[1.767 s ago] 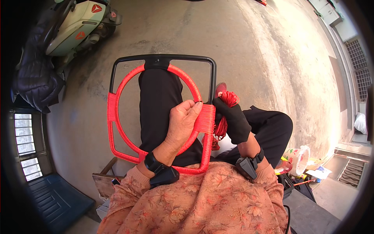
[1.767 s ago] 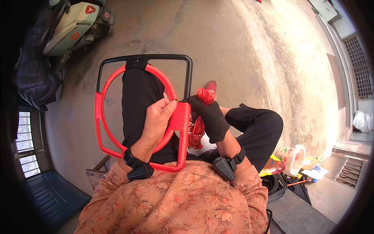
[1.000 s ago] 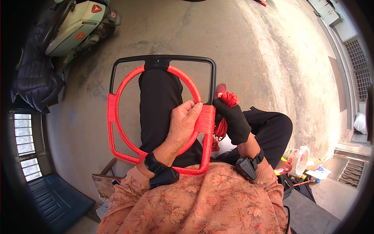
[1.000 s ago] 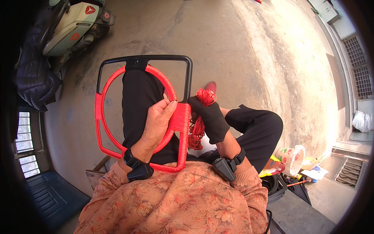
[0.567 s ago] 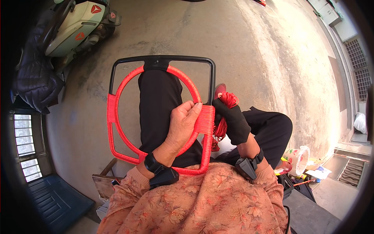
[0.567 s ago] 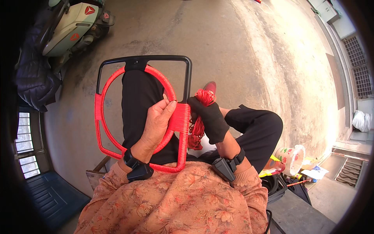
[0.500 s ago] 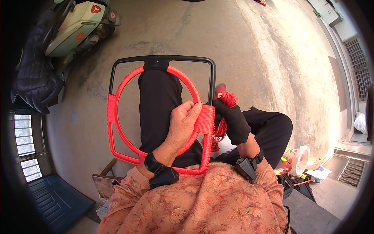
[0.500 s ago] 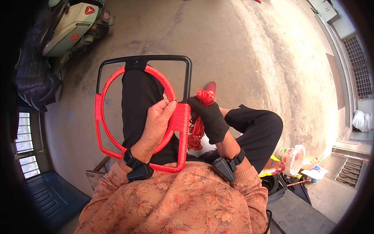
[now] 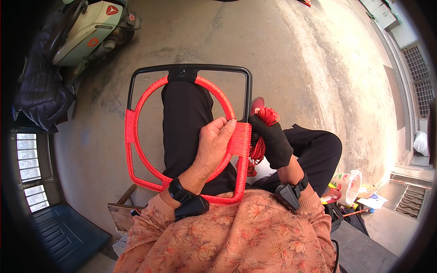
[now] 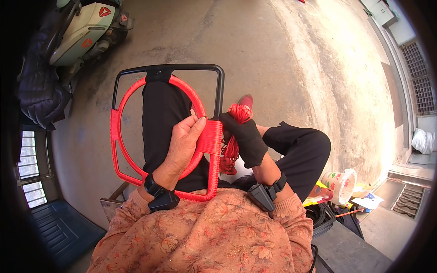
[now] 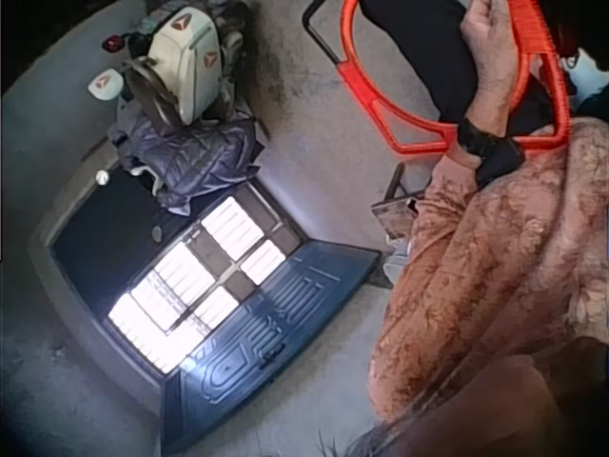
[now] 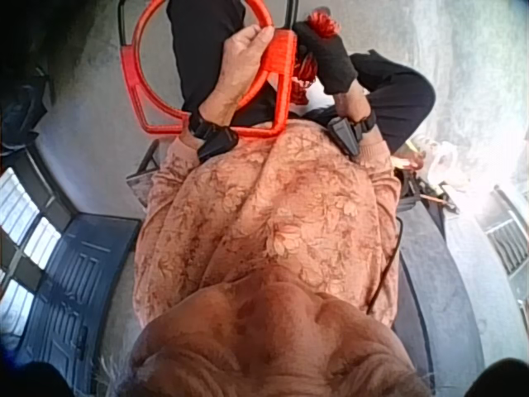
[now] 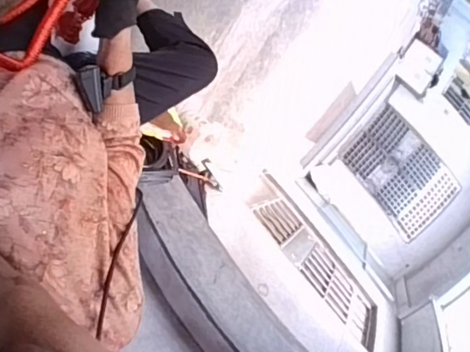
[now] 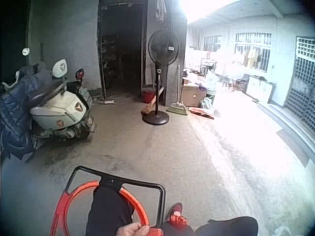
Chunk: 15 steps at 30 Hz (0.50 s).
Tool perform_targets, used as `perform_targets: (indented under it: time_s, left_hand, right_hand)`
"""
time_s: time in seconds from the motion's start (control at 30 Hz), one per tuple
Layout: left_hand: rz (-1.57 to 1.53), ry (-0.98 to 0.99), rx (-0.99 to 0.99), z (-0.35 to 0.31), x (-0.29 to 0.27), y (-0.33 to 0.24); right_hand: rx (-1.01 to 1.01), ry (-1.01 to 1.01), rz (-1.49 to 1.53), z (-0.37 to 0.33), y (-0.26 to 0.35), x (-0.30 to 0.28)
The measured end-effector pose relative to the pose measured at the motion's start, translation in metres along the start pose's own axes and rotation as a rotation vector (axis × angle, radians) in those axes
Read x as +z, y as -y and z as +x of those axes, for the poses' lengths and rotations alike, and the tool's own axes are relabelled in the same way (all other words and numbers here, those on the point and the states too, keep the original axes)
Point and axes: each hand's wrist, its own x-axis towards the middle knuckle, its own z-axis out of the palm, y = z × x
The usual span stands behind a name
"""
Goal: The person is weaving red plastic cord around a black metal chair frame component to create a seat or backrest.
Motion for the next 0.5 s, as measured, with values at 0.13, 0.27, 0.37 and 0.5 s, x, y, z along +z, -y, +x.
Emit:
perform_targets:
  time_s: [0.13, 0.27, 0.37, 0.5]
  left_hand:
    - [-0.008, 0.001, 0.004, -0.0003, -0.0001, -0.0006]
    - [0.002, 0.004, 0.019, -0.0002, 0.0002, -0.0005]
    - [-0.002, 0.004, 0.017, -0.0001, 0.0002, -0.0003]
    - [-0.008, 0.009, 0.004, 0.0003, -0.0003, 0.0005]
  right_hand:
    - [0.012, -0.007, 0.006, 0.0005, -0.0004, -0.0003]
    - [0.016, -0.004, 0.010, 0.0007, -0.0008, -0.0008]
    - [0.000, 0.009, 0.008, 0.0010, -0.0010, -0.0007]
    - [-0.005, 0.004, -0.007, 0.0015, -0.0014, -0.0005]
